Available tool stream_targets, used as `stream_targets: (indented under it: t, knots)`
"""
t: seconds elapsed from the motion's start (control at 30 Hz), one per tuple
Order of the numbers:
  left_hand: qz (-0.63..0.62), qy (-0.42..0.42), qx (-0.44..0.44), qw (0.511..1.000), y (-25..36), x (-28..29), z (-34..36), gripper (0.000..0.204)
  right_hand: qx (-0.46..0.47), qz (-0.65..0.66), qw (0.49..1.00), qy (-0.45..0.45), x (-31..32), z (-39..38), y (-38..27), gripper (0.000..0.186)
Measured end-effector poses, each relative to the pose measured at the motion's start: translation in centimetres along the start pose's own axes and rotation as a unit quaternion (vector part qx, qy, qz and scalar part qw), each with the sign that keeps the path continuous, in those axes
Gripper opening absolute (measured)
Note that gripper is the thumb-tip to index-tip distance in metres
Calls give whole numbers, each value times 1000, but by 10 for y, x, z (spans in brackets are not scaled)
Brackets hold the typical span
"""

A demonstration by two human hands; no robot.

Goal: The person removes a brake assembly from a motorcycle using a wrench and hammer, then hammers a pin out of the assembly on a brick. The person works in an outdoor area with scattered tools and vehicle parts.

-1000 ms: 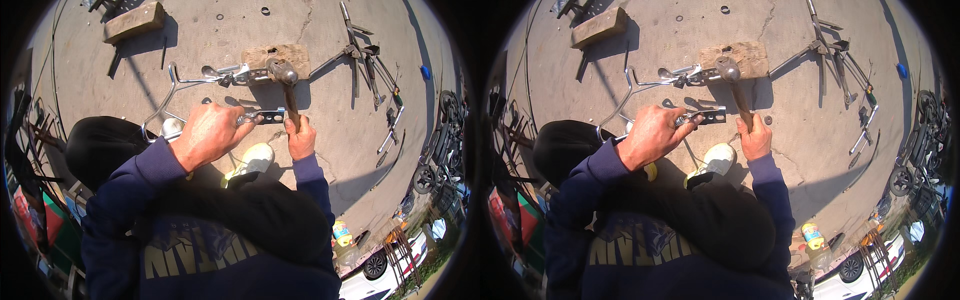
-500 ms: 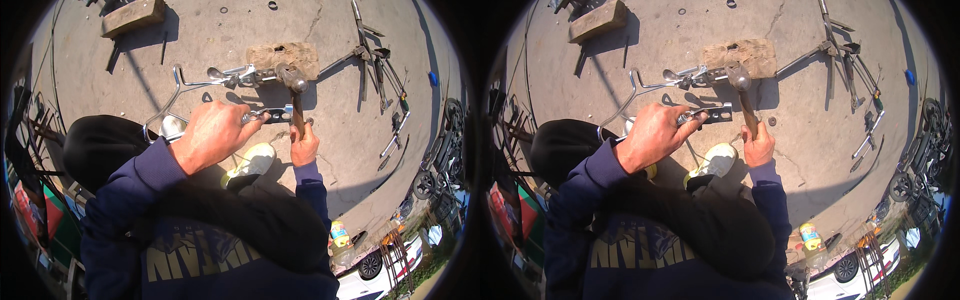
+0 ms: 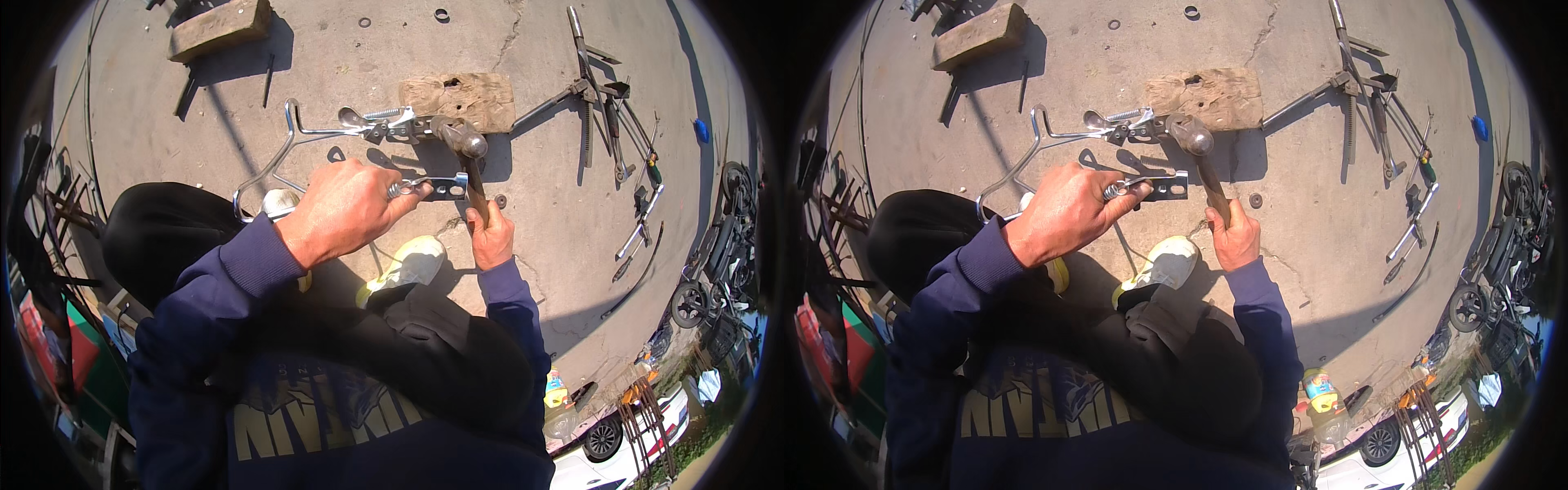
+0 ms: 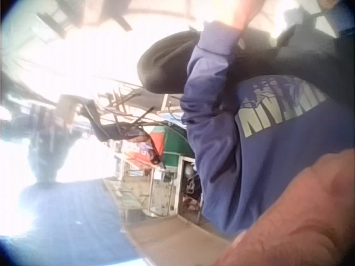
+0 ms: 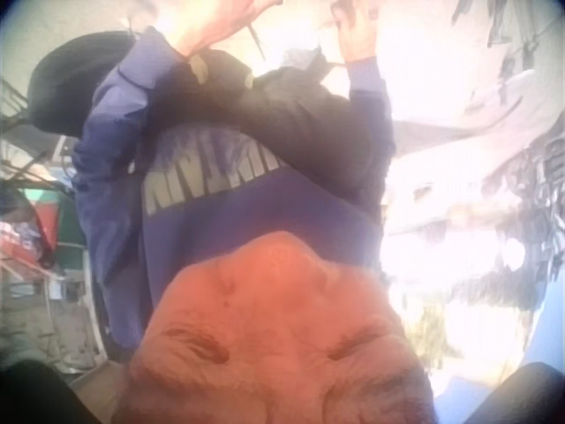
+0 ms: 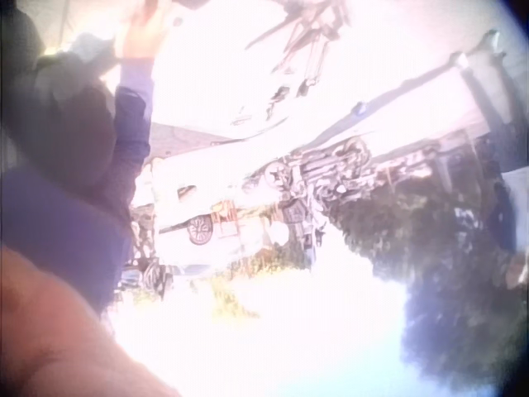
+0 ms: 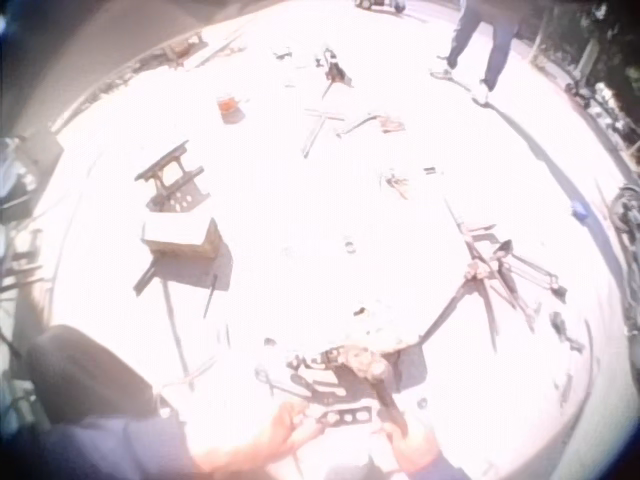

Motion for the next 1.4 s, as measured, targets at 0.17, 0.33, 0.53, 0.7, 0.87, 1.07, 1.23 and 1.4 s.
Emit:
stream_targets:
  t: [0.17,0.33,0.53,0.7,0.87,1.07,1.23,1.4]
  knots:
    - [-15,-16,-13,1000,-1,1,1,51,114,45,990,67,19,-12,1,38]
    - [46,-26,-35,998,1,2,2,45,-4,-67,997,26,-5,-16,48,36]
    - [-29,-10,-18,999,-11,4,3,43,-19,125,987,95,17,-21,7,49]
    - [-5,-11,-51,999,4,4,5,43,-83,-33,995,-42,-15,-9,57,36]
    - [28,-56,26,998,-10,-2,-2,52,-3,-19,1000,-8,0,-17,5,33]
    - [16,-11,-61,998,-11,1,5,42,143,39,985,83,4,8,-21,32]
    - [24,-22,-16,999,-11,13,14,47,21,-23,999,16,6,20,36,38]
    - [60,-23,-19,998,-12,8,11,57,75,-7,997,36,29,22,-10,39]
Point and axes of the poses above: each hand's wrist, its own z-axis towards the middle knuckle, its own x-axis out of the back of the hand, y = z × x, the point moved 6 cm from there along z, towards the middle knuckle, and after that the axes turned 3 degrees about x, right-handed, at the moved point
